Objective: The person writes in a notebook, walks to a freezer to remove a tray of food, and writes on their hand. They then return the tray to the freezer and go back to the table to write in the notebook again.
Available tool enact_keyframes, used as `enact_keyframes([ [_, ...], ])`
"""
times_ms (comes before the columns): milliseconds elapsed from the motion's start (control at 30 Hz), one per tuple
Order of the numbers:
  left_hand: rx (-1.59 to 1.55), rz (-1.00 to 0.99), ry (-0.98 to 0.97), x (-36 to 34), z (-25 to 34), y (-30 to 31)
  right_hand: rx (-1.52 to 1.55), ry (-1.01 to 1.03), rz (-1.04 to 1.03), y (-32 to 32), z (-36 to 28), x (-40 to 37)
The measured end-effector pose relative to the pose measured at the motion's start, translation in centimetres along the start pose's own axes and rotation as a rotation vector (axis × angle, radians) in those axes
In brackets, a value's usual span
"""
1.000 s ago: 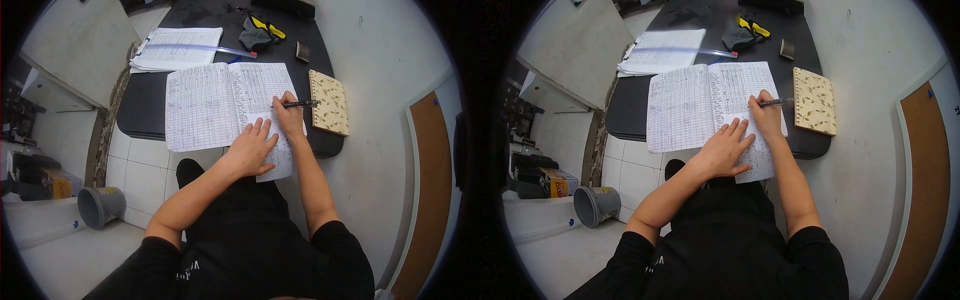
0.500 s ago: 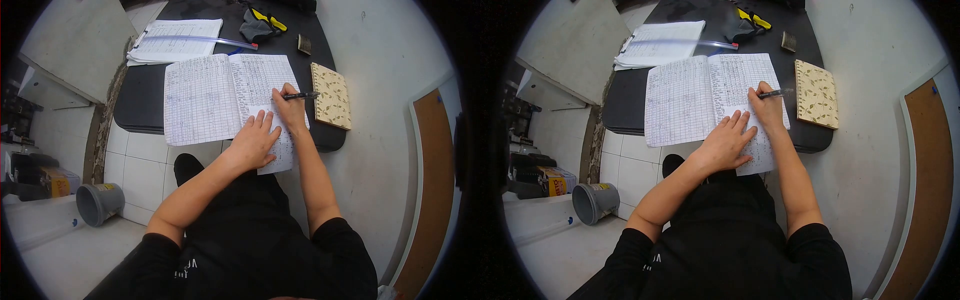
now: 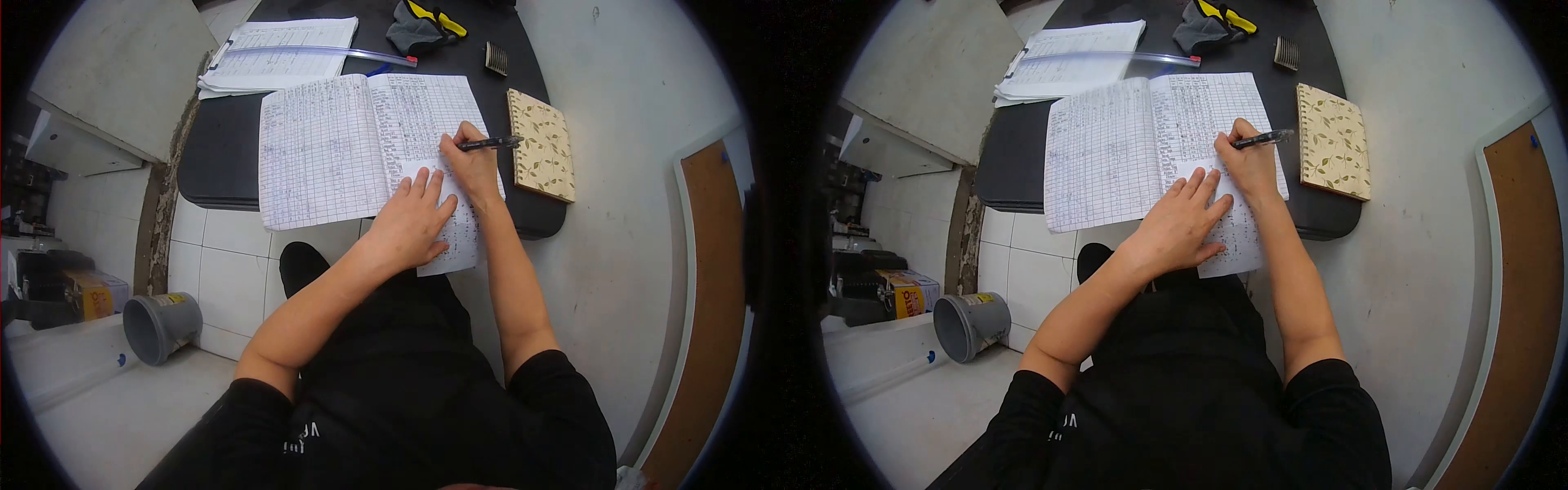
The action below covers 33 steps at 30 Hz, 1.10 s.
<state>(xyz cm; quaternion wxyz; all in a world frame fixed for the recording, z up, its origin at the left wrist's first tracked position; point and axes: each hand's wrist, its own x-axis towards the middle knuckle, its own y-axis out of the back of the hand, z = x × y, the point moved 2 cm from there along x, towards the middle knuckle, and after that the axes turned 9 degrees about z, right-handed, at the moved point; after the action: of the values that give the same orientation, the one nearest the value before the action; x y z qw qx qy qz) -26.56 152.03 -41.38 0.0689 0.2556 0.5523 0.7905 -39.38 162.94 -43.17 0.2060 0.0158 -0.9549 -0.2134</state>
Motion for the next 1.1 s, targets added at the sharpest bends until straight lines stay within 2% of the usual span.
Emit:
enact_keyframes([
  [933,-0.012,0.010,0.016,0.1,0.2,-0.1,0.013,0.036,0.055,0.1,0.4,0.3],
  [1033,-0.016,0.010,0.024,0.2,0.2,0.1,0.037,0.001,0.170,0.7,0.9,0.5],
  [1100,-0.013,0.005,0.031,0.2,0.2,0.2,0.242,-0.149,0.218,1.2,1.9,0.3],
])
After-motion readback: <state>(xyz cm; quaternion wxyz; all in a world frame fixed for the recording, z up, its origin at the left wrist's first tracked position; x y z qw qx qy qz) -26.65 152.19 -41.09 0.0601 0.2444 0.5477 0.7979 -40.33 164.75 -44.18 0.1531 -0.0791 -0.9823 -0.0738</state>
